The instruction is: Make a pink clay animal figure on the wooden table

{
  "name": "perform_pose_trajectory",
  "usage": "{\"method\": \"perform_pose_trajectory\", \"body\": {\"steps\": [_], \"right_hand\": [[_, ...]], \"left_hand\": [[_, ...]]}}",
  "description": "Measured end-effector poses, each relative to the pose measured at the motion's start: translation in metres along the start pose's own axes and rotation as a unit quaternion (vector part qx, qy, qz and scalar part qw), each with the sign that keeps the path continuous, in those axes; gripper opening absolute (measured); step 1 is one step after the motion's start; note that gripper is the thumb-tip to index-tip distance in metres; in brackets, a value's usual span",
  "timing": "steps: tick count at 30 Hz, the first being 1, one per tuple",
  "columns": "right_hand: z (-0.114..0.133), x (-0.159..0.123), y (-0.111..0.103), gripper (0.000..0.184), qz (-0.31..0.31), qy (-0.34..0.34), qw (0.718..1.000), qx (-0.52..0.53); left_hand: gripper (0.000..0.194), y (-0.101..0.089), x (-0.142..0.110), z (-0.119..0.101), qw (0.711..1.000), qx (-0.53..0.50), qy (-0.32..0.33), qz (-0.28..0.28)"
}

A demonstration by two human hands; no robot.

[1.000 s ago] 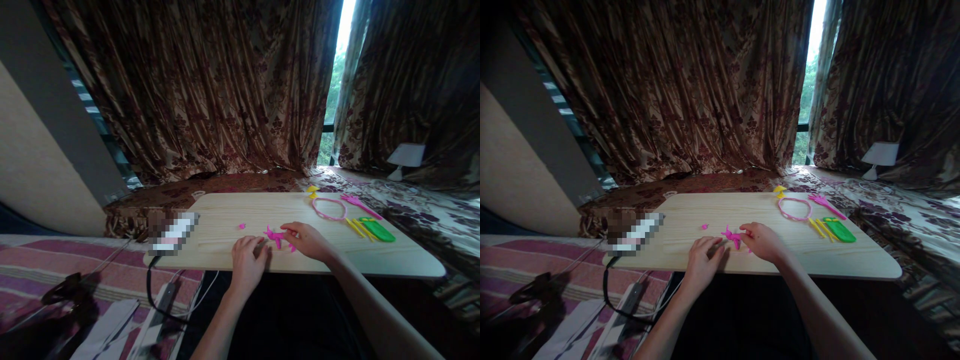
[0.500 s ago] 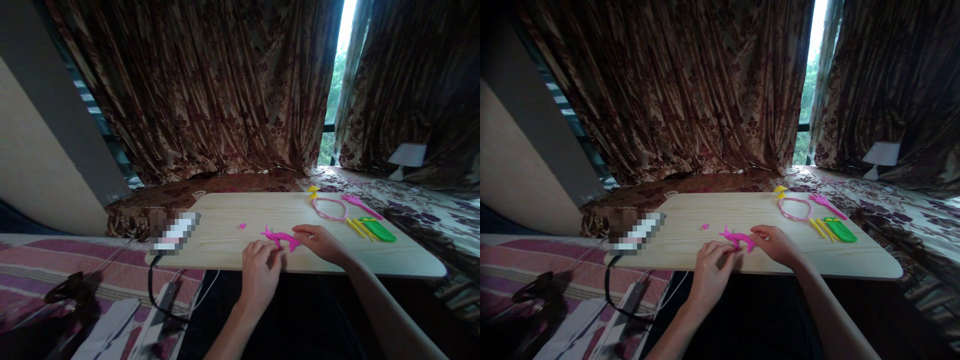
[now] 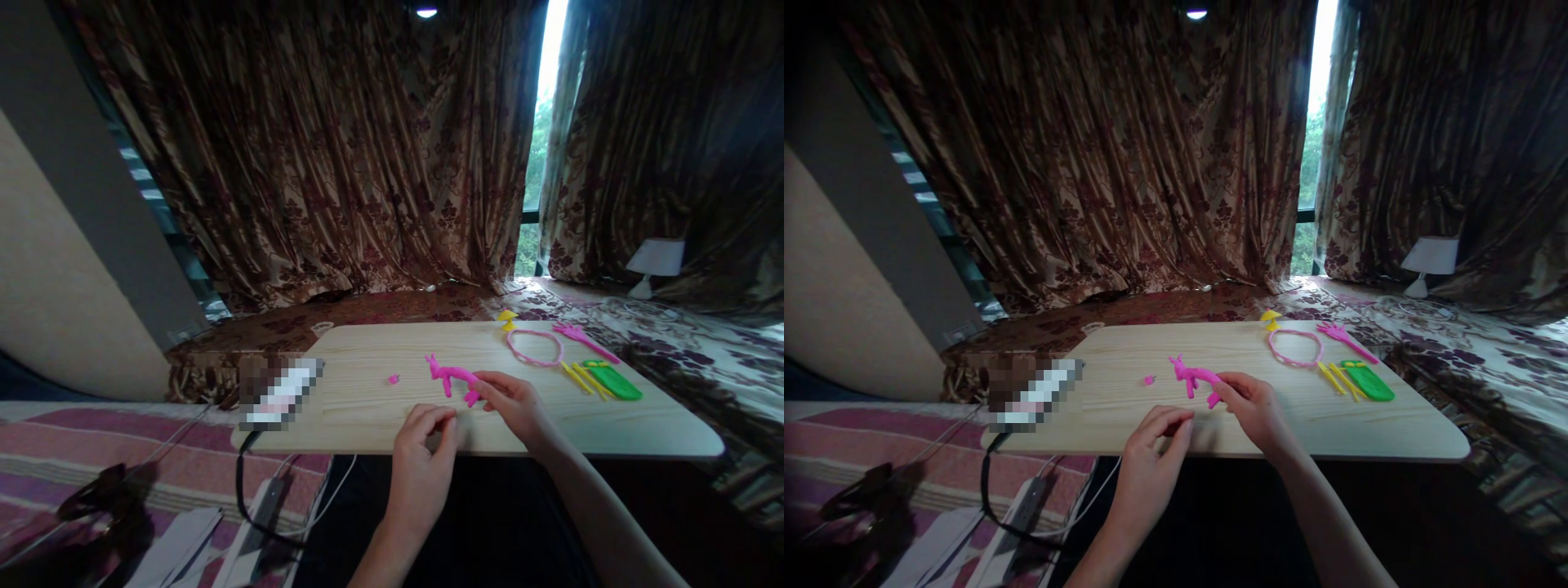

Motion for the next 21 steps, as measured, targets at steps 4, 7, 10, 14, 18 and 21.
{"method": "perform_pose_trajectory", "body": {"steps": [4,7,10,14,18,21], "right_hand": [[0.012,-0.012,0.009,0.042,-0.028,0.008,0.999,0.046],[0.017,-0.016,0.014,0.042,-0.026,0.013,0.998,0.061],[0.024,-0.018,0.018,0.036,0.01,0.013,0.998,0.061],[0.04,-0.022,0.02,0.024,0.065,-0.003,0.996,0.057],[0.056,-0.029,0.02,0.018,0.096,-0.011,0.994,0.049],[0.061,-0.032,0.017,0.021,0.107,-0.025,0.994,0.015]], "left_hand": [[0.017,-0.009,-0.002,-0.01,0.998,0.003,0.017,-0.054],[0.019,-0.024,0.004,-0.013,0.989,0.059,0.054,-0.121],[0.03,-0.039,0.018,-0.02,0.976,0.145,0.113,-0.114],[0.028,-0.043,0.034,-0.029,0.974,0.158,0.152,0.065],[0.021,-0.036,0.034,-0.026,0.984,0.085,0.108,0.114],[0.016,-0.032,0.028,-0.02,0.991,-0.016,0.054,0.117]]}}
Point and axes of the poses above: each hand's wrist, its own x-axis towards the middle knuckle, its own y-axis out of the palm, z = x × y, the point moved 1 cm from there along x, towards the middle knuckle, and after that the axes turned 10 degrees about x, right-handed, at the moved point
